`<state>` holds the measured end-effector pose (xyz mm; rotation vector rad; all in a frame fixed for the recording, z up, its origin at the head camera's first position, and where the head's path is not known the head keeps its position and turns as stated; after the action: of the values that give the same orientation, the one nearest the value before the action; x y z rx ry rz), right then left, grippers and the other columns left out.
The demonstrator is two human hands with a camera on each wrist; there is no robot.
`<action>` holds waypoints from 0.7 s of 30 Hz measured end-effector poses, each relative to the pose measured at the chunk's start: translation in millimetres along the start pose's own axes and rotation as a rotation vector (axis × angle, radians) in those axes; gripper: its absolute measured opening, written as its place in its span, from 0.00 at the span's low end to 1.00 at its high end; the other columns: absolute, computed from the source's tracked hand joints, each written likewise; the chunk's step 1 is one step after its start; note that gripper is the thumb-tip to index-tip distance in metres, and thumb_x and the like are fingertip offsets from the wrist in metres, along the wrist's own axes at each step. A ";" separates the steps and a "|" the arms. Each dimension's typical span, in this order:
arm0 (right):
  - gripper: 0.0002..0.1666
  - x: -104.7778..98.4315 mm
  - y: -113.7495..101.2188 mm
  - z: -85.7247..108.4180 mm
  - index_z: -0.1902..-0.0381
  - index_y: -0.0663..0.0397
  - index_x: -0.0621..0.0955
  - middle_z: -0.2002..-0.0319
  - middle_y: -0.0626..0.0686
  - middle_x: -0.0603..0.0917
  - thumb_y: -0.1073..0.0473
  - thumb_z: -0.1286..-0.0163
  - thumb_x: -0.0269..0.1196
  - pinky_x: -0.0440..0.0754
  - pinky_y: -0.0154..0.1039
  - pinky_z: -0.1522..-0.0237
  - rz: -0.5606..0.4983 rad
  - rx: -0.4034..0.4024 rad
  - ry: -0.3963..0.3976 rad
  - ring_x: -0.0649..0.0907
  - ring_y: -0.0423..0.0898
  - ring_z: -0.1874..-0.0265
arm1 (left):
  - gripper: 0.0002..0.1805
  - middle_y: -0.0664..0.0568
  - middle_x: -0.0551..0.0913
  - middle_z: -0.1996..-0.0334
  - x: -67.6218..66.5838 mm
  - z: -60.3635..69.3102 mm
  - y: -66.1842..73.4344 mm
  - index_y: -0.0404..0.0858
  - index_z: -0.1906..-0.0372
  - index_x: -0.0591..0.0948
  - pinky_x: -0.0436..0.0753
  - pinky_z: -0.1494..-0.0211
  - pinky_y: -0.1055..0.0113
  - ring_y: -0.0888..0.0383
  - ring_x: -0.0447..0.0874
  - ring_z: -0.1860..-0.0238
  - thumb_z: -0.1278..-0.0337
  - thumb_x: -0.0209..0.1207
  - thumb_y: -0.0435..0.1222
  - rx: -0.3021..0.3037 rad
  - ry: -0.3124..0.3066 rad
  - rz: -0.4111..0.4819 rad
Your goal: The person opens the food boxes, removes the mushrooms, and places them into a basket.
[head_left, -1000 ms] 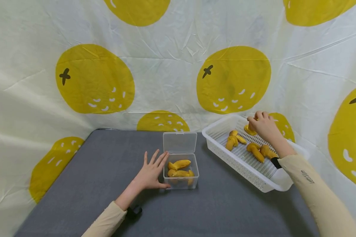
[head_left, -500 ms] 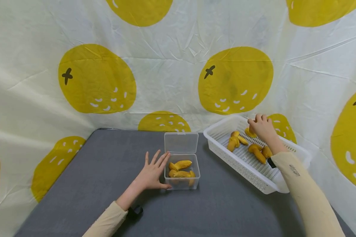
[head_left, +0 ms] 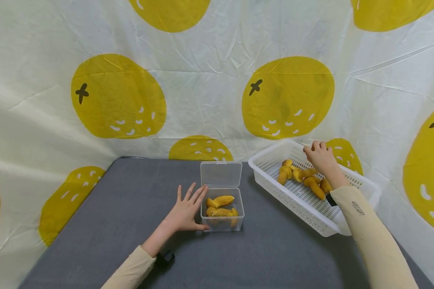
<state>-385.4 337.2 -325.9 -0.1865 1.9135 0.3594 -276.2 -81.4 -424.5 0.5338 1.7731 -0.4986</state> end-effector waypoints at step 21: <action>0.11 -53.6 -52.4 32.1 0.62 0.54 0.79 0.65 0.60 0.74 0.66 0.46 0.63 0.67 0.48 0.72 -0.106 -0.192 0.214 0.71 0.59 0.65 | 0.65 0.51 0.46 0.29 -1.4 1.5 1.2 0.42 0.30 0.44 0.39 0.38 0.33 0.43 0.40 0.30 0.73 0.57 0.71 -0.009 -0.013 0.036</action>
<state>-322.0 296.4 -294.9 -0.4674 2.0682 0.4668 -274.0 -81.5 -423.5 0.5545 1.7495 -0.4680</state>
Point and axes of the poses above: each hand's wrist, its own z-axis away from the middle knuckle, its own x-axis out of the palm, y = z × x, the point moved 5 cm from there along -z, towards the middle knuckle
